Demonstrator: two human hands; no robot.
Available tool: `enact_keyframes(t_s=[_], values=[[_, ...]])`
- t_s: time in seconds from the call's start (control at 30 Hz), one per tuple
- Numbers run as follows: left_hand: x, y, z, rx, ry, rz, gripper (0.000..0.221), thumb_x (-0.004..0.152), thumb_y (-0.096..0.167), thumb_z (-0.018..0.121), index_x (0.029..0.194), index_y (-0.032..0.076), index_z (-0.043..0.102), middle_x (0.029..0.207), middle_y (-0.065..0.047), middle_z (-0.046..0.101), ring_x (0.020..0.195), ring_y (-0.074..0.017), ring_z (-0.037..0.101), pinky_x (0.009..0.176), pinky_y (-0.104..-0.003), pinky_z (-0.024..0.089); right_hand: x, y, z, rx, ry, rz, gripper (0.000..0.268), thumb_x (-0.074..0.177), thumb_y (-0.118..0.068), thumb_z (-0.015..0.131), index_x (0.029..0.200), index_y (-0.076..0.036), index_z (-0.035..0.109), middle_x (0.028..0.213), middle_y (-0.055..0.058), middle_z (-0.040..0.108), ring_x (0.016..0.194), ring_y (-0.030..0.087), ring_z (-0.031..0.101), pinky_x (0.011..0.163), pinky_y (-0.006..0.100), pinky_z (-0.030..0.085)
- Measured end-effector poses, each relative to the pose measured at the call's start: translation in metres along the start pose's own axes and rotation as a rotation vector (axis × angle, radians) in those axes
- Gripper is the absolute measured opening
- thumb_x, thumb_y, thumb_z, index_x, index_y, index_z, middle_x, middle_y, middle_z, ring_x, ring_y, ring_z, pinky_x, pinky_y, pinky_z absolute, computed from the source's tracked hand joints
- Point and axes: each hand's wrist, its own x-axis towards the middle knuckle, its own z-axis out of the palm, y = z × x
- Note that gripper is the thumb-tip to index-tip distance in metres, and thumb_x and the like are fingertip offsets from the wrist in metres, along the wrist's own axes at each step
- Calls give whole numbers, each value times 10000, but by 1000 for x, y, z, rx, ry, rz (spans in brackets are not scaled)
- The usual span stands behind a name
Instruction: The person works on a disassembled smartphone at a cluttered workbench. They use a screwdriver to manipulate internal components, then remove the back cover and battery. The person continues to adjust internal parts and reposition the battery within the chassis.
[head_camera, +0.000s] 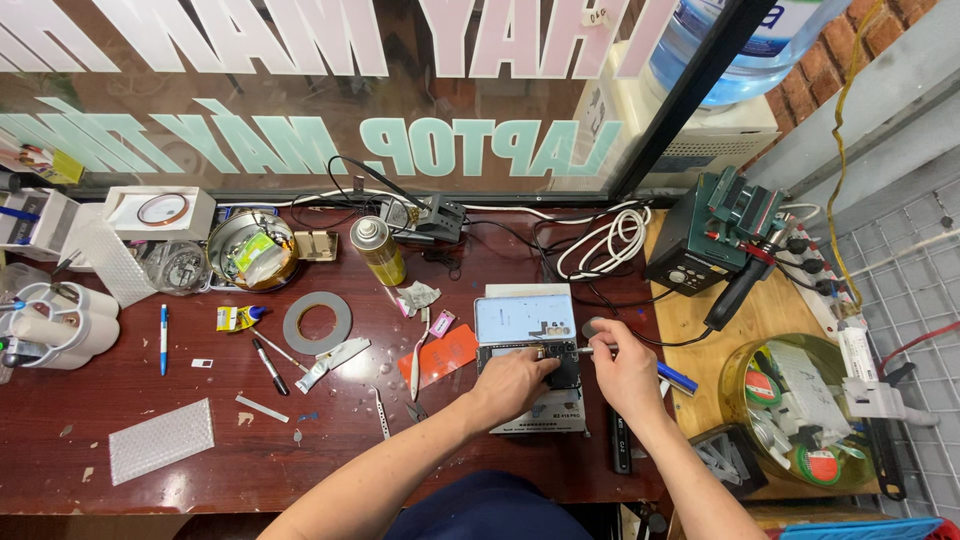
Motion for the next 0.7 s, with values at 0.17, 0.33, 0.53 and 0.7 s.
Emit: enact_keyframes(t_s=[0.17, 0.33, 0.53, 0.7], values=[[5, -6, 6, -12, -50, -36, 520, 837, 198, 770, 1336, 113, 653, 1018, -167, 688, 920, -333, 703, 775, -447, 571, 0, 11, 4, 78, 23, 89, 245, 933, -101, 641, 1173, -68, 670, 929, 108, 779, 745, 212, 789, 653, 344, 600], [6, -9, 8, -63, -26, -41, 510, 815, 190, 775, 1311, 134, 676, 1028, -156, 700, 944, -335, 704, 803, -451, 569, 3, 16, 6, 135, 41, 139, 237, 934, -101, 639, 1165, -66, 677, 926, 118, 781, 743, 226, 794, 659, 338, 616], [6, -8, 9, -54, -45, -55, 513, 825, 197, 772, 1323, 128, 668, 1030, -165, 695, 947, -339, 699, 806, -454, 565, -4, 3, 1, -235, 46, -248, 184, 948, -156, 655, 1110, -71, 672, 876, 173, 752, 783, 360, 738, 661, 435, 574], [5, -7, 7, -84, 18, -28, 500, 813, 213, 788, 1291, 108, 681, 1092, -155, 697, 959, -327, 706, 813, -440, 570, -2, -18, 6, -427, -146, -237, 153, 980, -187, 627, 1105, -103, 651, 818, 154, 741, 760, 376, 725, 636, 479, 567]])
